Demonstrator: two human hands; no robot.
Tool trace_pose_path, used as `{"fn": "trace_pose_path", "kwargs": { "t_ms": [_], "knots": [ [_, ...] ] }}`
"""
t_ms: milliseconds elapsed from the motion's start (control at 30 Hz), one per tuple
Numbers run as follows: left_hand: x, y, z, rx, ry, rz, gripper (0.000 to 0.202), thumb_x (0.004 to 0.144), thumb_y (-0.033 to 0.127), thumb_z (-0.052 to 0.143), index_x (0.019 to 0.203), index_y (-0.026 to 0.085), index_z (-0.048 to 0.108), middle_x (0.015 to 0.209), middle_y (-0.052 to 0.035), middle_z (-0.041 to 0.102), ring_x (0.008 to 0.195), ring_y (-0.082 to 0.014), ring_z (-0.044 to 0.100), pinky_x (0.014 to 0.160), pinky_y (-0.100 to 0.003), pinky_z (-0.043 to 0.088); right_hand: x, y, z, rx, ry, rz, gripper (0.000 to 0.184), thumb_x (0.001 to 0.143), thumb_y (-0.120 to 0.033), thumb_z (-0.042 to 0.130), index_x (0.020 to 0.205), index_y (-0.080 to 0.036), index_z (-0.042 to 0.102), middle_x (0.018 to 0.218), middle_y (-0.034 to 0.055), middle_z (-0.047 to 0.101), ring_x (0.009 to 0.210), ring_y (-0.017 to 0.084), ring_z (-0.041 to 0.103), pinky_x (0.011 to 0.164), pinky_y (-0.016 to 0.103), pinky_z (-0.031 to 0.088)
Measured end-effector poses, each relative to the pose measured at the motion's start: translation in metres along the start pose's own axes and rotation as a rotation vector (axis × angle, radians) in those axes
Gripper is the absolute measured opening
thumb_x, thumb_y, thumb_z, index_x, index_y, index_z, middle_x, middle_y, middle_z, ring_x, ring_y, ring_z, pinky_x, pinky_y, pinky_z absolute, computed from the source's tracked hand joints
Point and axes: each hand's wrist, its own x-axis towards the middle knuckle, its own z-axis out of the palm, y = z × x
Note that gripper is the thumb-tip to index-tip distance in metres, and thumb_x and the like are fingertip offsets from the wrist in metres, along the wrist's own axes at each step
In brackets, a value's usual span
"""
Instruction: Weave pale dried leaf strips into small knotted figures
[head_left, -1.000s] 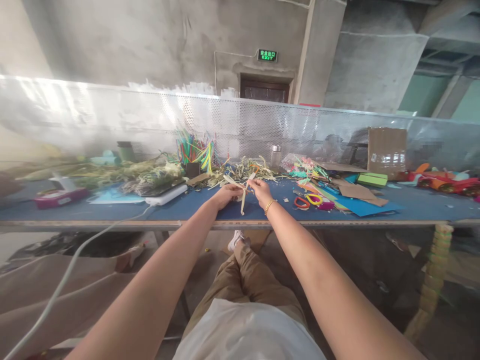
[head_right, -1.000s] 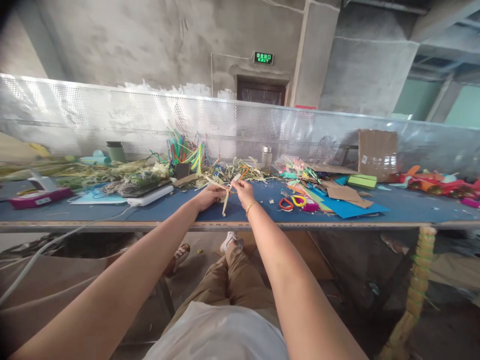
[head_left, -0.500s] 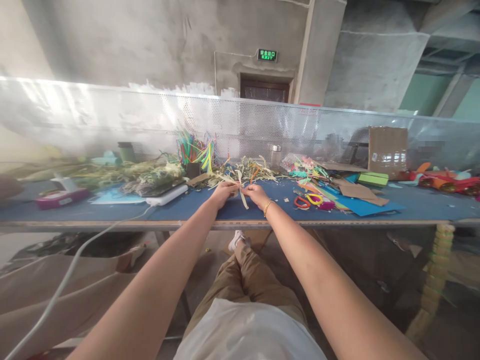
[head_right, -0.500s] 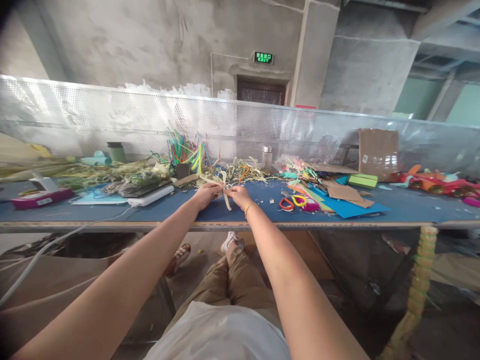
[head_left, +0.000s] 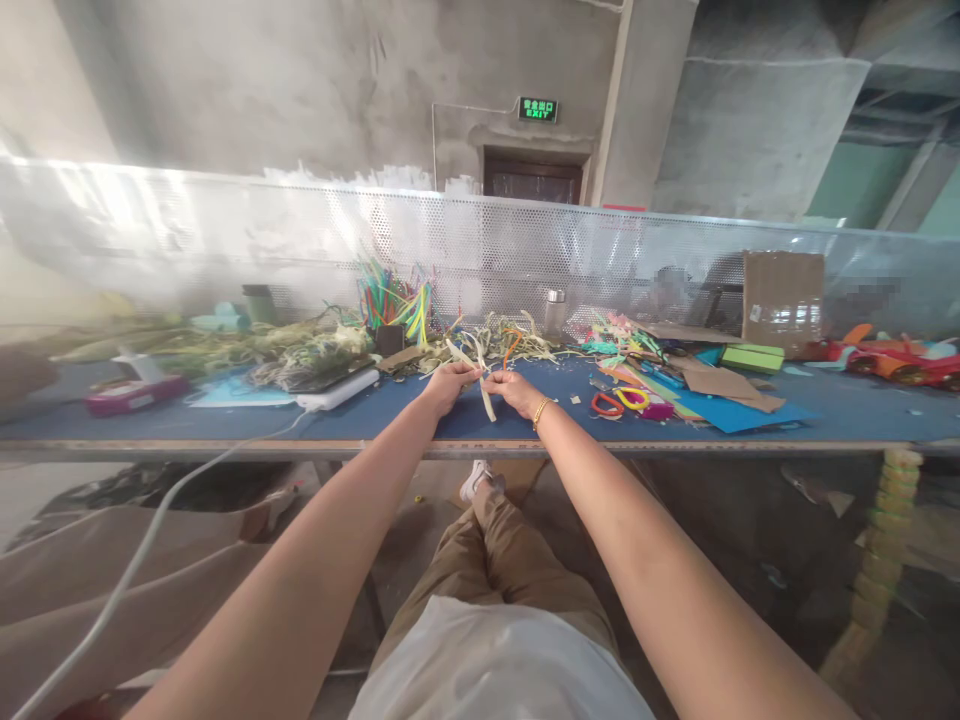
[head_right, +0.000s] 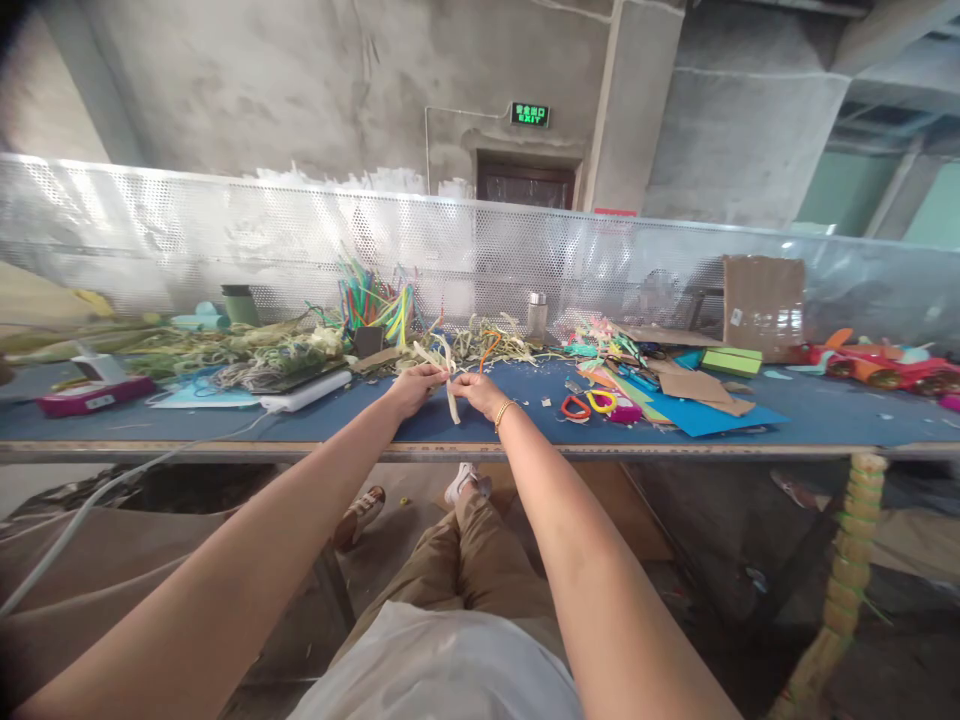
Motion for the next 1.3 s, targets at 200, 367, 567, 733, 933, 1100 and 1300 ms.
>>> {"fn": "trace_pose_path", "kwargs": {
  "t_ms": [200, 367, 567, 733, 933, 1100, 1300],
  "knots": [
    [-0.001, 0.004, 0.0, -0.124, -0.076, -0.023, 0.029, 0.055, 0.029, 0.084, 0.07, 0.014, 0.064, 0.059, 0.0009, 0.059, 0.051, -0.0076, 0.05, 0.052, -0.023, 0.04, -0.001, 0.0, 0.002, 0.075, 0.058, 0.026, 0.036, 0.058, -0.051, 0.075, 0.059, -0.017, 0.065, 0.061, -0.0005, 0.062, 0.064, 0.012, 0.052, 0.071, 0.028, 0.04],
    [-0.005, 0.011, 0.002, -0.189, -0.104, -0.077, 0.026, 0.062, 0.025, 0.08, 0.081, 0.014, 0.067, 0.073, -0.0021, 0.066, 0.063, -0.0099, 0.059, 0.058, -0.022, 0.045, 0.0, -0.003, 0.001, 0.172, 0.231, 0.083, 0.041, 0.066, -0.057, 0.068, 0.072, -0.017, 0.07, 0.075, 0.0039, 0.068, 0.072, 0.014, 0.057, 0.07, 0.027, 0.04],
    [-0.01, 0.016, 0.006, -0.179, -0.159, -0.16, 0.019, 0.065, 0.02, 0.076, 0.08, 0.013, 0.068, 0.075, -0.0036, 0.067, 0.063, -0.0109, 0.059, 0.055, -0.022, 0.043, 0.004, -0.001, -0.004, 0.22, 0.337, 0.064, 0.033, 0.058, -0.047, 0.076, 0.066, -0.017, 0.064, 0.068, -0.0004, 0.063, 0.067, 0.011, 0.051, 0.064, 0.024, 0.037],
    [-0.01, 0.016, 0.007, -0.15, -0.161, -0.175, 0.016, 0.064, 0.023, 0.075, 0.068, 0.015, 0.062, 0.062, -0.0013, 0.061, 0.057, -0.0108, 0.055, 0.054, -0.024, 0.041, 0.005, 0.002, -0.003, 0.199, 0.29, 0.044, 0.035, 0.058, -0.047, 0.076, 0.06, -0.017, 0.059, 0.063, -0.0021, 0.059, 0.066, 0.01, 0.049, 0.065, 0.025, 0.036],
    [-0.007, 0.012, 0.007, -0.077, -0.192, -0.173, 0.017, 0.059, 0.019, 0.074, 0.062, 0.015, 0.058, 0.056, 0.0003, 0.056, 0.05, -0.0089, 0.048, 0.048, -0.023, 0.035, 0.01, 0.008, -0.003, 0.136, 0.315, -0.009, 0.031, 0.062, -0.045, 0.073, 0.058, -0.018, 0.058, 0.06, -0.0021, 0.058, 0.065, 0.012, 0.049, 0.07, 0.027, 0.039],
    [-0.005, 0.008, 0.007, -0.048, -0.2, -0.18, 0.015, 0.059, 0.019, 0.073, 0.06, 0.014, 0.059, 0.055, -0.0005, 0.055, 0.051, -0.0093, 0.049, 0.05, -0.023, 0.038, 0.016, 0.014, -0.006, 0.102, 0.354, -0.029, 0.03, 0.063, -0.044, 0.071, 0.057, -0.019, 0.057, 0.058, -0.0027, 0.055, 0.063, 0.012, 0.047, 0.069, 0.027, 0.038],
    [-0.007, 0.008, 0.007, -0.059, -0.208, -0.176, 0.016, 0.059, 0.018, 0.075, 0.061, 0.013, 0.06, 0.055, -0.0005, 0.056, 0.051, -0.009, 0.05, 0.05, -0.023, 0.038, 0.015, 0.017, -0.01, 0.079, 0.36, -0.045, 0.032, 0.06, -0.048, 0.071, 0.057, -0.019, 0.058, 0.057, -0.0031, 0.055, 0.062, 0.012, 0.046, 0.067, 0.027, 0.038]
  ]
}}
